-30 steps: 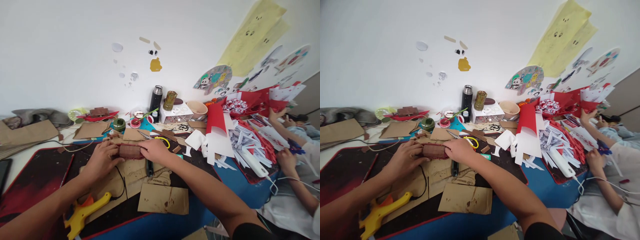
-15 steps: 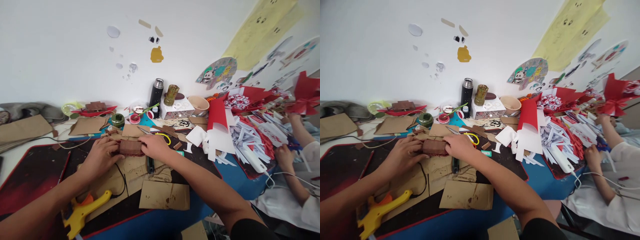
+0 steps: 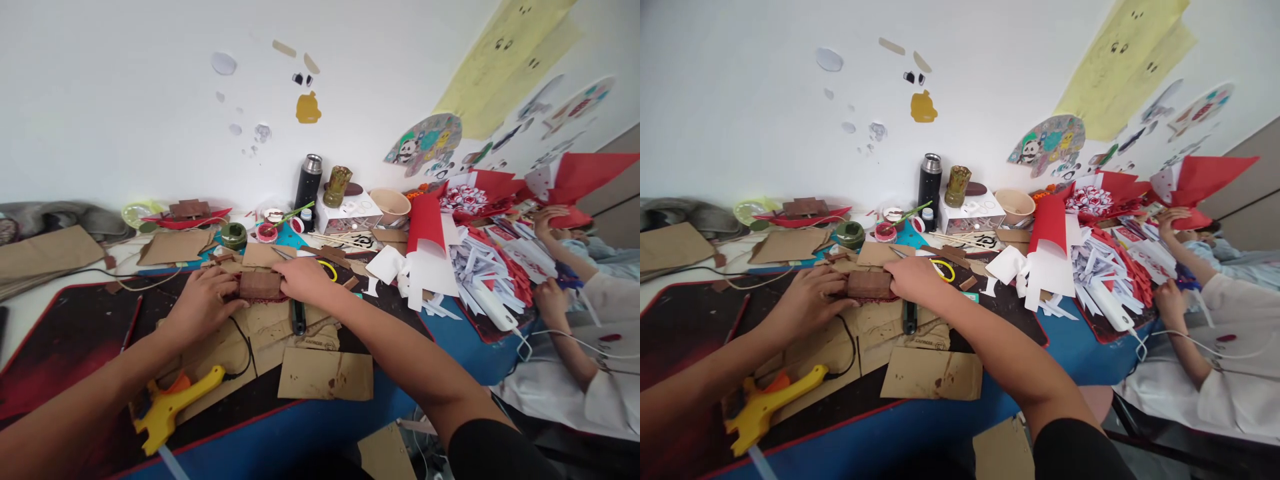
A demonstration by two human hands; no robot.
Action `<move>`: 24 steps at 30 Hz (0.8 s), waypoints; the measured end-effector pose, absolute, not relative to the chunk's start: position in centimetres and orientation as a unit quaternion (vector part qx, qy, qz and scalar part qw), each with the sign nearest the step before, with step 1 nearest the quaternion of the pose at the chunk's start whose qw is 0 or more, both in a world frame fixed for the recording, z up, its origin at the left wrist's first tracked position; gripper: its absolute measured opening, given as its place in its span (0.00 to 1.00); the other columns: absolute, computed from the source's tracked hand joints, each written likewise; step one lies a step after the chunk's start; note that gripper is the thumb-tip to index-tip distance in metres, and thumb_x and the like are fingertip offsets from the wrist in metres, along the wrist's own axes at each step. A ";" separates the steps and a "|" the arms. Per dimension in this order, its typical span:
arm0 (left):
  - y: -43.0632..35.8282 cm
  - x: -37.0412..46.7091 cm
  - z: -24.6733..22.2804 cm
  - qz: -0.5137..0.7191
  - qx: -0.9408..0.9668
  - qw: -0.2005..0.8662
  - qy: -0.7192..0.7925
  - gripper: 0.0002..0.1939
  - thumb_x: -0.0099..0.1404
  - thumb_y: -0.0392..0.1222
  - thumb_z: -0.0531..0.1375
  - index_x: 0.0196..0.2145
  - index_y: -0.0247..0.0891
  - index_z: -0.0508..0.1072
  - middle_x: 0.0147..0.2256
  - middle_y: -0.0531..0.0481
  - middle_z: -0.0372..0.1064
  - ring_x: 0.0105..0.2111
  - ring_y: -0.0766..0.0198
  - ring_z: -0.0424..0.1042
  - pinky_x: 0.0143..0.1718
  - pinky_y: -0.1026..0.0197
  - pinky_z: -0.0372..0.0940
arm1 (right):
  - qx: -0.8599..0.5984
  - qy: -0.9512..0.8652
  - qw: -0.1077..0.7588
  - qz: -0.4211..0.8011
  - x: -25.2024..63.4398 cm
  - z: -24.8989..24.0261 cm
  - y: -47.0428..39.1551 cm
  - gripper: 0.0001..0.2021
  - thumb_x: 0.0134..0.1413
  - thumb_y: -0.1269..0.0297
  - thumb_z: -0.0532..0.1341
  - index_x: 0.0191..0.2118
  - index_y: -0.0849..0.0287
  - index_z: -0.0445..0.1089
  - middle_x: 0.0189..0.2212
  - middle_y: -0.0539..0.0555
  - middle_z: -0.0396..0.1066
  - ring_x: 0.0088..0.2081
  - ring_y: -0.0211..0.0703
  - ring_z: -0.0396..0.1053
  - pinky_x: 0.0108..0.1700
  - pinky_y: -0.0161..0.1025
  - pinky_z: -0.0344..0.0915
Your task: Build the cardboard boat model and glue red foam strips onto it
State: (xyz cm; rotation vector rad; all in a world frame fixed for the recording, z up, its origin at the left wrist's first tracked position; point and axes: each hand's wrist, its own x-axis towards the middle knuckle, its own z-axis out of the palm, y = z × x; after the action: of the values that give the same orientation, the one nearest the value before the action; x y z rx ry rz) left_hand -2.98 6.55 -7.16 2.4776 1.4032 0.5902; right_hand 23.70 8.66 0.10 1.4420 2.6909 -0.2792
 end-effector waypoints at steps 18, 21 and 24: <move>6.9 -2.4 -5.0 0.157 0.858 0.119 0.474 0.08 0.65 0.49 0.69 0.37 0.44 0.82 0.43 0.42 0.83 0.50 0.41 0.74 0.55 0.44 0.64 | 0.502 0.860 -0.002 -0.094 23.9 -0.9 8.7 0.16 0.68 0.68 0.60 0.55 0.56 0.82 0.51 0.61 0.85 0.52 0.60 0.80 0.48 0.46 0.71; 6.7 -2.6 -4.8 0.155 0.862 0.121 0.467 0.09 0.67 0.48 0.68 0.41 0.42 0.82 0.43 0.41 0.83 0.49 0.42 0.74 0.54 0.45 0.65 | 0.505 0.858 0.001 -0.098 23.8 -0.9 8.7 0.16 0.68 0.68 0.60 0.55 0.57 0.82 0.51 0.61 0.85 0.52 0.60 0.80 0.48 0.46 0.71; 6.6 -2.7 -4.9 0.155 0.866 0.121 0.459 0.10 0.71 0.48 0.64 0.41 0.41 0.83 0.45 0.40 0.84 0.50 0.43 0.73 0.56 0.43 0.64 | 0.507 0.856 0.006 -0.102 23.7 -0.8 8.6 0.16 0.67 0.68 0.60 0.55 0.56 0.82 0.51 0.62 0.85 0.52 0.62 0.80 0.48 0.47 0.71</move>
State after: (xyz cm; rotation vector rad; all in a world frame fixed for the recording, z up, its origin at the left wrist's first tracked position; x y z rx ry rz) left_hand -2.73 6.59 -4.85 2.5297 1.3398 0.4519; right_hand 23.72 8.64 -0.77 1.5879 2.6782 -0.3204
